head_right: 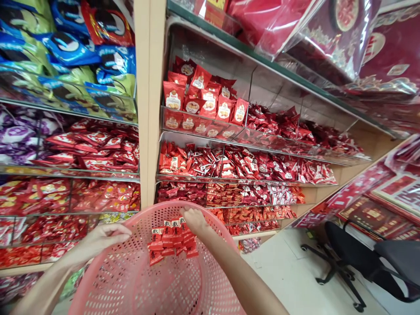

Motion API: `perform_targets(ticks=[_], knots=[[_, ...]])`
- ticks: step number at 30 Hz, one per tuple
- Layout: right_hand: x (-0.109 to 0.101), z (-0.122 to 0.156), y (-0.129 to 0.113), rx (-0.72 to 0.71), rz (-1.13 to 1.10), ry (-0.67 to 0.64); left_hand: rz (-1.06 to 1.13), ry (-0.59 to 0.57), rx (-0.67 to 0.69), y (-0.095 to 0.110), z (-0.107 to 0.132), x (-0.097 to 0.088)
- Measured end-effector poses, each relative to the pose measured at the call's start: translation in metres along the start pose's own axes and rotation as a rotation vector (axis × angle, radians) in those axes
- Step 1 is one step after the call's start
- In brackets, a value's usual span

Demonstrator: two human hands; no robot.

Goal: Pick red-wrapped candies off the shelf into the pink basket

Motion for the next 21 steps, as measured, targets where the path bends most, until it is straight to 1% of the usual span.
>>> perform_targets(ticks=[3, 5, 7, 9, 11, 13, 17, 21], knots=[[-0.002, 0.005, -0.006, 0.026, 0.096, 0.011, 0.000, -0.012, 0.008, -0.002, -0.001, 0.000], [-0.007, 0.009, -0.010, 0.015, 0.172, 0.029, -0.003, -0.017, 0.011, -0.004, -0.001, -0.001], [-0.012, 0.013, -0.016, -0.044, 0.207, 0.035, -0.009, -0.017, 0.010, -0.005, -0.002, -0.002], [-0.013, 0.019, -0.023, -0.155, 0.177, 0.006, -0.015, -0.018, 0.008, -0.005, -0.002, -0.002], [-0.010, 0.026, -0.028, -0.268, 0.134, -0.041, -0.013, -0.019, 0.008, -0.004, -0.002, -0.001], [-0.003, 0.032, -0.028, -0.322, 0.117, -0.085, -0.008, -0.018, 0.011, -0.004, -0.002, -0.001], [0.011, 0.034, -0.023, -0.294, 0.149, -0.134, 0.001, -0.021, 0.017, -0.006, -0.002, 0.000], [0.017, 0.033, -0.026, -0.317, 0.158, -0.154, 0.008, -0.021, 0.013, -0.009, -0.001, -0.001]])
Point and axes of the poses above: each hand's wrist, its own z-axis away from the middle knuckle, its own x-axis out of the palm, y = z × x, the point moved 6 cm from there along -z, towards the middle knuckle
